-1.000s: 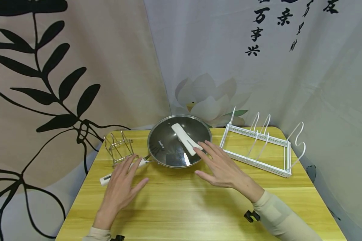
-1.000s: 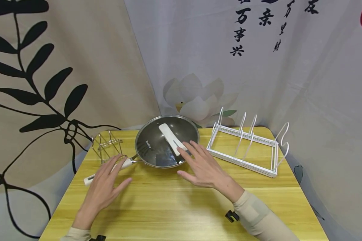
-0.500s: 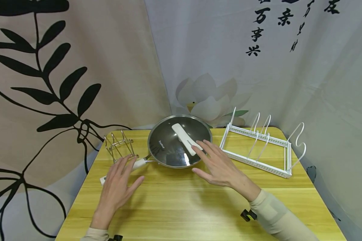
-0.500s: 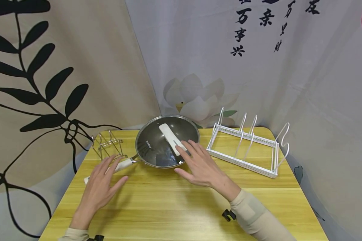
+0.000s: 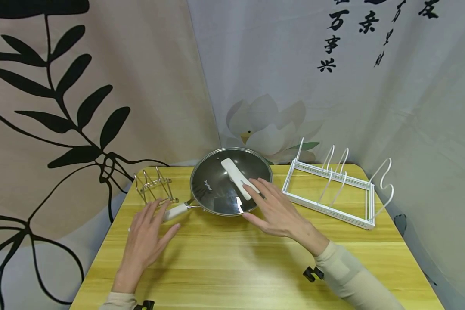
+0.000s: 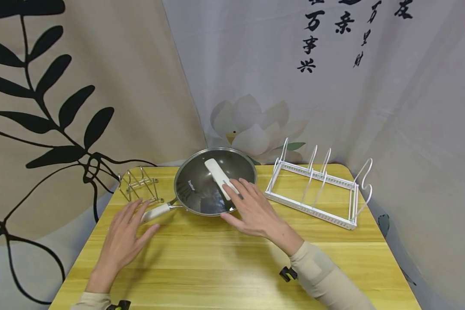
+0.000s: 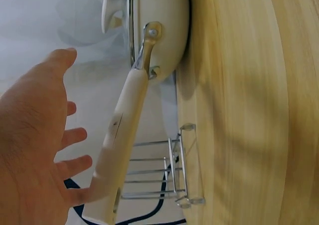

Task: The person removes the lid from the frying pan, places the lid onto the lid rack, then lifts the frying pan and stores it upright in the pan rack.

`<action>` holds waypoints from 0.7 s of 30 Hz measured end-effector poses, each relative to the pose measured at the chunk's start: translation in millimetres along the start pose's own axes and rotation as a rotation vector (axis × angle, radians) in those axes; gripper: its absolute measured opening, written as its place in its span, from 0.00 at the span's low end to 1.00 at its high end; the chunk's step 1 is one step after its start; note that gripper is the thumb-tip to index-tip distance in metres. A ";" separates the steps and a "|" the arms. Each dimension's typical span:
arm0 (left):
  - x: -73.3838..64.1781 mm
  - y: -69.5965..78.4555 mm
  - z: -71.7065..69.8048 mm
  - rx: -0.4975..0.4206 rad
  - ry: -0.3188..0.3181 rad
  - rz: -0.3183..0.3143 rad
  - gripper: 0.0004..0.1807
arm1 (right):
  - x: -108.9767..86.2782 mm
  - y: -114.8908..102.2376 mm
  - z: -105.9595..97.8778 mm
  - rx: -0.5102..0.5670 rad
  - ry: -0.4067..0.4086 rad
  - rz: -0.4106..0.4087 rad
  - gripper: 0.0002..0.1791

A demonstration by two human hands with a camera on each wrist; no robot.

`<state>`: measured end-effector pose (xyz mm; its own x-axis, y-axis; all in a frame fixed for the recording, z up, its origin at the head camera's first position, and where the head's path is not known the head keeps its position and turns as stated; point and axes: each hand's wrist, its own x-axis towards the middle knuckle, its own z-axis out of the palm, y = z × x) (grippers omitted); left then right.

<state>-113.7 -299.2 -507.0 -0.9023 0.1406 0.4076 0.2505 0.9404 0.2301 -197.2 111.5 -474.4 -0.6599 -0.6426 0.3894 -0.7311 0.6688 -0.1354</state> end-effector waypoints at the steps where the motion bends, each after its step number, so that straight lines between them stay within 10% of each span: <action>1: -0.1 -0.7 -0.5 0.000 -0.001 -0.004 0.45 | 1.0 -0.2 0.0 0.002 0.001 0.002 0.45; 21: 0.1 -13.0 -1.8 0.018 0.016 -0.044 0.43 | 16.8 -1.9 0.8 0.017 -0.001 0.040 0.45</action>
<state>-116.4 -312.1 -508.4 -0.9065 0.0946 0.4114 0.2044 0.9511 0.2317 -207.0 99.1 -468.3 -0.6886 -0.6159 0.3828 -0.7071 0.6873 -0.1662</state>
